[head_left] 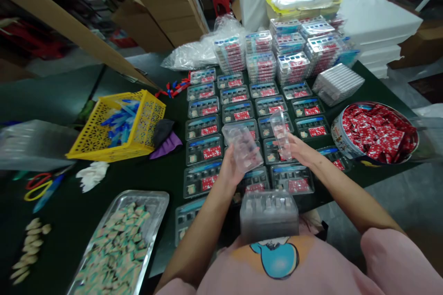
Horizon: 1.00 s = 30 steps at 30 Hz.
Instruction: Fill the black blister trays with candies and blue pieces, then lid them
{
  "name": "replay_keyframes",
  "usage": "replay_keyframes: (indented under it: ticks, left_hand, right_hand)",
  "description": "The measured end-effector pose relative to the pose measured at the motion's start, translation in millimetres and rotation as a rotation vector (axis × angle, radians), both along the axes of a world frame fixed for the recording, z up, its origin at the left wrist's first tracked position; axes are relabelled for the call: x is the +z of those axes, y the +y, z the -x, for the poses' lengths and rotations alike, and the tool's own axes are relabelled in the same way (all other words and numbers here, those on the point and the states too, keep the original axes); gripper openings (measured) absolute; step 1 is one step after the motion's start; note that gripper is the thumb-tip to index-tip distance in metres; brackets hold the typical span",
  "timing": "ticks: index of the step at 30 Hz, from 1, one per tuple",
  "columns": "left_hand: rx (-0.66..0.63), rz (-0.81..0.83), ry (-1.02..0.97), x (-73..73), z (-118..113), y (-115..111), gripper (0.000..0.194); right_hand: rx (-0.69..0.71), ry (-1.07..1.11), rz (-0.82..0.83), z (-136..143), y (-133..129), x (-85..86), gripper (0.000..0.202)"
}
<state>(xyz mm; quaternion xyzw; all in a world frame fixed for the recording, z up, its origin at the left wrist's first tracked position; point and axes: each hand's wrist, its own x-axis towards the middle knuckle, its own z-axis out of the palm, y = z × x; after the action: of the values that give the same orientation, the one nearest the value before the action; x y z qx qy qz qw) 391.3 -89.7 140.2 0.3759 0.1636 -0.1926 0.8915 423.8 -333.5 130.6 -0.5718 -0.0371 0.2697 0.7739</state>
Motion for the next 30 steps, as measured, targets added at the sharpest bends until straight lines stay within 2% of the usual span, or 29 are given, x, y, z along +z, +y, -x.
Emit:
replay_keyframes:
  ticks: [3,6,8,10,11,12,13,15,17,19,21,30]
  left_hand:
    - [0.046,-0.082,0.063,-23.8,-7,12,0.056]
    - [0.169,-0.332,0.058,-36.9,-8,18,0.057]
    - [0.336,-0.631,-0.025,-33.7,-4,19,0.062]
    - [0.479,-0.907,-0.189,-20.3,4,15,0.065]
    - [0.489,-0.982,-0.275,-10.8,8,11,0.063]
    - [0.446,-0.972,-0.342,-0.4,13,5,0.057]
    - [0.327,-0.876,-0.366,10.2,16,-2,0.049]
    - [0.057,-0.59,-0.275,28.9,19,-18,0.042]
    - [-0.074,-0.373,-0.17,40.7,18,-31,0.039]
    - [-0.111,-0.255,-0.096,45.3,17,-38,0.039]
    - [-0.116,-0.209,-0.054,45.0,16,-39,0.039]
    - [-0.112,-0.178,-0.038,39.5,23,-33,0.037]
  right_hand:
    - [-0.007,0.036,-0.048,0,-4,-2.9,0.081]
    - [0.018,-0.009,-0.033,1,-3,-4.1,0.087]
    - [0.029,-0.067,0.002,3,-1,-4.3,0.092]
    - [0.053,-0.117,0.037,5,2,-4.0,0.097]
    - [0.076,-0.14,0.047,7,5,-3.7,0.099]
    - [0.109,-0.159,0.049,9,7,-3.2,0.1]
    - [0.149,-0.176,0.046,11,10,-2.4,0.099]
    - [0.228,-0.206,0.021,17,16,-0.7,0.097]
    - [0.282,-0.222,-0.012,23,20,0.7,0.095]
    - [0.313,-0.223,-0.036,28,23,0.8,0.094]
    - [0.332,-0.223,-0.045,31,23,-0.7,0.092]
    - [0.357,-0.219,-0.046,36,24,-12.7,0.088]
